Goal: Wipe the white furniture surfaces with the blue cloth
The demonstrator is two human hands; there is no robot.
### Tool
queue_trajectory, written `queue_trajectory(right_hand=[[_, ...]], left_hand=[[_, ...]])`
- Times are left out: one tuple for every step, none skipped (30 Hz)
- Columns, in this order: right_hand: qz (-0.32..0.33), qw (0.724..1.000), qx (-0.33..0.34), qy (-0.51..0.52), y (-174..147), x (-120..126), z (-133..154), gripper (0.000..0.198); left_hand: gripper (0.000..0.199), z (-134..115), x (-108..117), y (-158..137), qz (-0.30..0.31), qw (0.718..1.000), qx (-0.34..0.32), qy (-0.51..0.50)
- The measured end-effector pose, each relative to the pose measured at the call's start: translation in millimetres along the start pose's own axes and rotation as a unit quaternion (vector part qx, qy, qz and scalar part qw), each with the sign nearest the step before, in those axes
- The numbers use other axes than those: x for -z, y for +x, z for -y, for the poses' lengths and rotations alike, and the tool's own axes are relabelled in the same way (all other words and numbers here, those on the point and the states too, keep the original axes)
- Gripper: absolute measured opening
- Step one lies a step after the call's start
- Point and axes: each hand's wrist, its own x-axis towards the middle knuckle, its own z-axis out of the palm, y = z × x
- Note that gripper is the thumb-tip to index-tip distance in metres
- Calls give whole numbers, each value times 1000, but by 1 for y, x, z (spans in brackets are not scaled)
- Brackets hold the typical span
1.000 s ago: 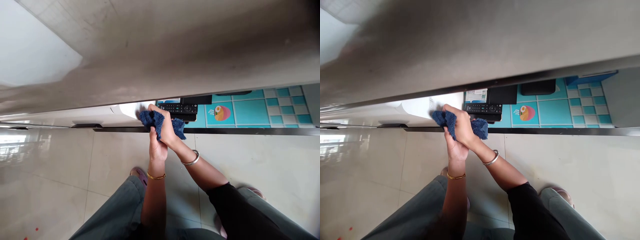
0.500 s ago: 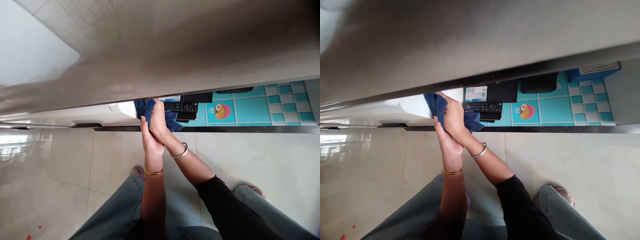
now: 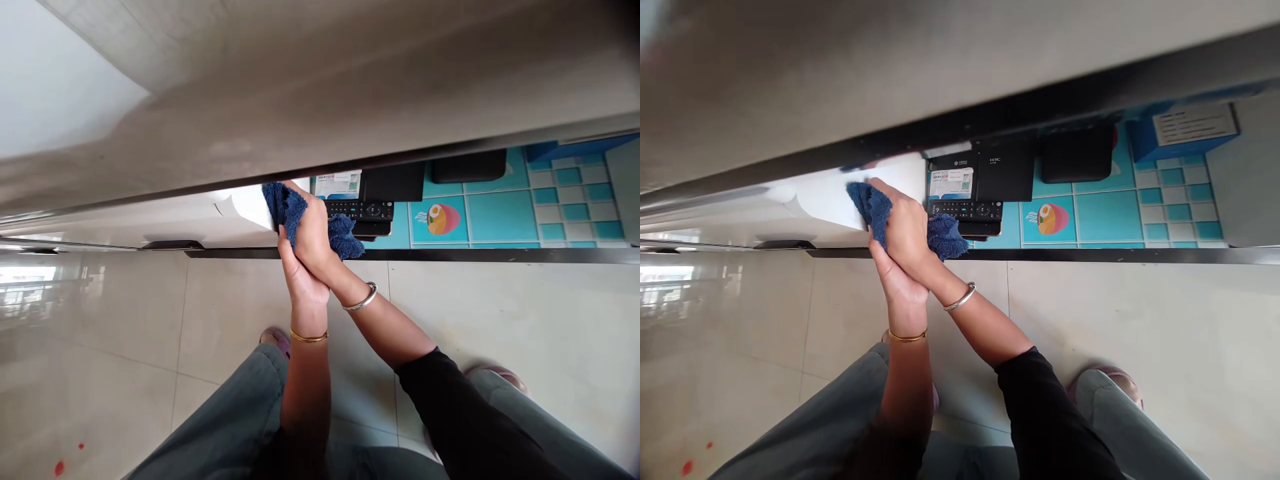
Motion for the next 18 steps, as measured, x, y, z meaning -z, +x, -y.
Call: queue_trajectory(right_hand=[[-1,1000,-3,3,-2,3,0,23],[7,1000,-3,11,-5,5,1,24],[20,1000,-2,23,-8,8,2,24],[38,999,2,36,-12,9,3,24],[53,998,8,44,-14,10,3,22],[62,997,12,45,-15,9,4,19],[62,997,12,39,-14,7,4,16],[54,998,9,30,-11,5,3,14],[38,999,8,22,-6,2,2,15],[21,1000,7,16,-2,0,1,17],[6,1000,8,15,2,-1,0,20],[-4,1000,11,16,4,-1,0,20],[-10,1000,12,17,4,0,-1,19],[-8,1000,9,20,3,1,-1,18],[6,1000,4,23,-1,3,0,17],[25,999,0,28,-5,5,0,17],[44,999,-4,30,-9,6,1,17],[60,998,-10,27,-11,6,1,17]], left_hand=[[57,1,-2,-3,-6,1000,7,-2],[56,2,-2,-6,-18,1000,14,-6],[54,4,-2,-9,-33,999,18,-13],[52,5,-1,-12,-47,998,20,-19],[49,5,1,-14,-59,998,19,-22],[47,5,2,-14,-63,998,14,-23],[47,5,3,-13,-59,998,10,-20],[47,3,3,-10,-48,999,9,-16],[49,1,2,-7,-34,999,9,-10],[51,-1,0,-3,-22,1000,8,-5],[53,-2,-3,0,-13,1000,4,-2],[53,-3,-5,1,-7,1000,1,0],[52,-3,-7,1,-6,1000,0,1],[51,-2,-8,-1,-12,1000,0,1],[50,-1,-8,-4,-24,1000,1,-2],[50,1,-6,-7,-38,999,2,-6],[50,3,-4,-10,-52,999,5,-8],[50,5,-2,-11,-62,998,6,-8]])
